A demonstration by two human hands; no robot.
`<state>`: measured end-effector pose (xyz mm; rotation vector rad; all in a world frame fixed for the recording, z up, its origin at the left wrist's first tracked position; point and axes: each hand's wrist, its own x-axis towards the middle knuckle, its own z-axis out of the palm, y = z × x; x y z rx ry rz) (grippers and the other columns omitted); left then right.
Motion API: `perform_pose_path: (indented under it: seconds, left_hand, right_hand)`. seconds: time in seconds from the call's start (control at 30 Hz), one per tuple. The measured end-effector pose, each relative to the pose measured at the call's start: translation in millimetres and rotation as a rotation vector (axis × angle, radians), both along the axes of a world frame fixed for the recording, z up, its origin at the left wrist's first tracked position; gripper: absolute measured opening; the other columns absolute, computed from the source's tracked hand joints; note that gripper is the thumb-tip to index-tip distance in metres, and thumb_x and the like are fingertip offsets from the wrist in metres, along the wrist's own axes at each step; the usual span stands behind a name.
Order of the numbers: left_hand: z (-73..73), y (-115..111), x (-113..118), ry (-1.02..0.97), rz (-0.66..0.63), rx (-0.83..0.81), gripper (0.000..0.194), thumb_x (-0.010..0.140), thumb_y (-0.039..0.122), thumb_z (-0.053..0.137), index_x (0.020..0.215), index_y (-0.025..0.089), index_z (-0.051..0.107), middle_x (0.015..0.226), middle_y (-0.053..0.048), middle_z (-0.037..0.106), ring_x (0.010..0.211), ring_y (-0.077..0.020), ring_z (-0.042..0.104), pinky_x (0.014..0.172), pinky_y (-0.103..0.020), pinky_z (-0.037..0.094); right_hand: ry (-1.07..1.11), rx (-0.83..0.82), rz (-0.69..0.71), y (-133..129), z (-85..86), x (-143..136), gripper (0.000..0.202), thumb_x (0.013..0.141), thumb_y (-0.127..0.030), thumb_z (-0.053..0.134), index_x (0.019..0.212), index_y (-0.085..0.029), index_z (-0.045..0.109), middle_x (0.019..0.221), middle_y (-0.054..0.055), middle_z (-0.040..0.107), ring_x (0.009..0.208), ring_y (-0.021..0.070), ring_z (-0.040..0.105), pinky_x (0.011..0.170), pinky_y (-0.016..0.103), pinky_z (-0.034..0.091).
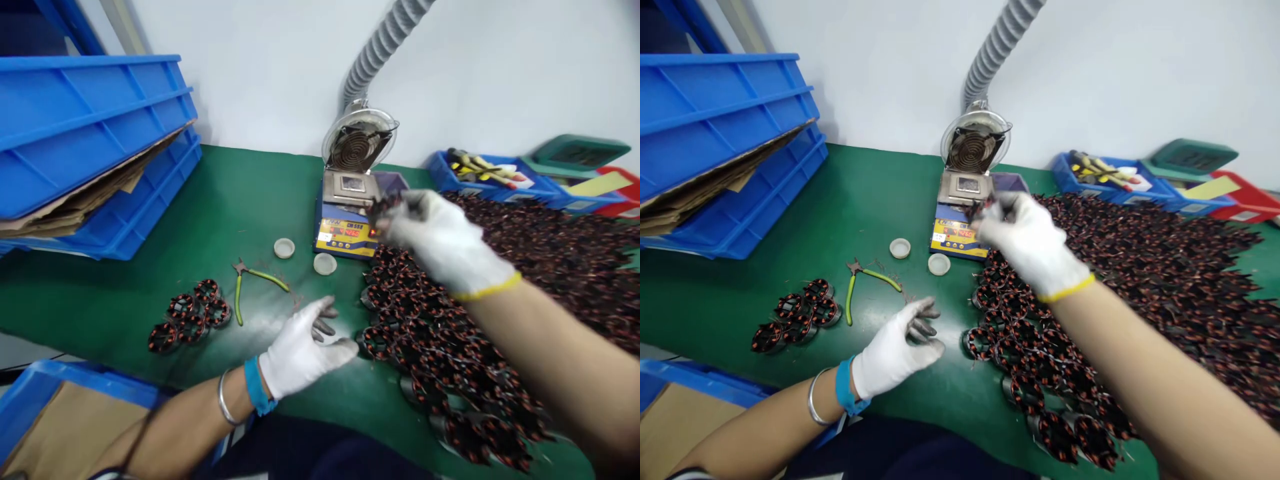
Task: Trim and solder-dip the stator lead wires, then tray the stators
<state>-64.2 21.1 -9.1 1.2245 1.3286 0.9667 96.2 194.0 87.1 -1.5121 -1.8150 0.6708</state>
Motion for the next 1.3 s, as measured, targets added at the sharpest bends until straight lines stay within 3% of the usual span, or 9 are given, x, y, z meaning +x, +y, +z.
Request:
perform_pose_path:
  seconds: [0.13,0.23,0.5,0.6,0.7,0.8,0.97,1.07,1.3]
  left_hand:
    - [-0.8,0,8,-0.389,0.052,-0.08,0.096,0.059,0.038,0.091,0.14,0.017,0.044,0.131,-0.018,0.062,0.1,-0.0264,0.068,0.082,-0.038,0.059]
    - [-2.2,-2,11,-0.399,0.099,-0.089,0.066,0.064,0.035,0.086,0.118,0.019,0.053,0.113,-0.011,0.071,0.101,-0.0253,0.07,0.09,-0.04,0.058]
    - [-12.2,8,3,0.532,-0.061,0.073,0.041,0.067,0.035,0.078,0.102,0.017,0.066,0.099,-0.01,0.072,0.098,-0.0316,0.068,0.091,-0.047,0.055]
    - [-5.9,13,-4,0.932,-0.125,0.133,0.043,0.069,0.045,0.077,0.1,0.016,0.072,0.105,-0.015,0.069,0.105,-0.0381,0.063,0.093,-0.052,0.053]
    - [8.4,17,-19,1.045,-0.242,0.092,0.067,0.063,0.056,0.082,0.114,0.014,0.072,0.115,-0.018,0.066,0.111,-0.0417,0.06,0.095,-0.054,0.052]
    - [25.7,19,-36,0.914,-0.252,0.112,0.097,0.051,0.056,0.089,0.133,0.012,0.062,0.127,-0.018,0.064,0.118,-0.0419,0.058,0.102,-0.055,0.049]
    - [38.7,22,-41,0.317,0.32,0.105,0.043,0.082,0.05,0.069,0.109,0.017,0.069,0.101,-0.008,0.072,0.091,-0.025,0.068,0.084,-0.038,0.055]
    - [34.2,19,-31,0.029,0.432,0.126,0.035,0.086,0.05,0.064,0.098,0.017,0.067,0.094,-0.007,0.072,0.071,-0.0164,0.064,0.06,-0.026,0.05]
    - [28.2,1,-9,-0.509,-0.12,-0.503,0.069,0.084,0.083,0.043,0.095,0.018,0.063,0.056,0.001,0.056,0.032,-0.0103,0.042,0.033,-0.022,0.021]
  right_hand:
    - [0.013,-0.061,0.121,-93,-52.4,1,0.056,0.067,-0.03,0.078,0.12,-0.019,0.061,0.089,0.007,0.075,0.071,0.0218,0.072,0.06,0.034,0.058]
    - [-0.197,0.029,0.203,-132,-72.7,0,0.044,0.072,-0.032,0.072,0.114,-0.022,0.064,0.1,0.007,0.075,0.085,0.0235,0.074,0.074,0.035,0.061]
    - [-0.714,0.442,0.287,-152,-81.8,58,0.064,0.075,-0.035,0.072,0.133,-0.011,0.059,0.12,0.018,0.069,0.117,0.0353,0.063,0.106,0.052,0.047]
    - [-0.879,0.451,0.313,-157,-89.0,67,0.052,0.081,-0.028,0.067,0.13,-0.011,0.062,0.108,0.017,0.073,0.116,0.0355,0.062,0.108,0.058,0.04]
    - [-0.905,0.457,0.38,-157,-95.5,64,0.042,0.089,-0.019,0.057,0.13,-0.015,0.063,0.108,0.014,0.075,0.118,0.0325,0.061,0.11,0.061,0.035]
    - [-0.907,0.44,0.384,-154,-101.0,60,0.042,0.092,-0.016,0.051,0.132,-0.019,0.063,0.112,0.012,0.075,0.117,0.0301,0.062,0.114,0.064,0.03]
    - [-0.884,0.39,0.361,-149,-108.9,62,0.045,0.089,-0.014,0.051,0.131,-0.017,0.066,0.112,0.014,0.074,0.113,0.0312,0.065,0.113,0.066,0.034]
    - [-0.717,0.346,0.318,-154,-101.2,61,0.044,0.085,-0.019,0.055,0.127,-0.02,0.069,0.117,0.011,0.073,0.121,0.0356,0.062,0.104,0.059,0.048]
    - [-0.139,0.314,0.408,-154,-52.1,20,0.042,0.088,-0.029,0.061,0.129,-0.022,0.063,0.123,0.008,0.071,0.113,0.025,0.069,0.088,0.038,0.061]
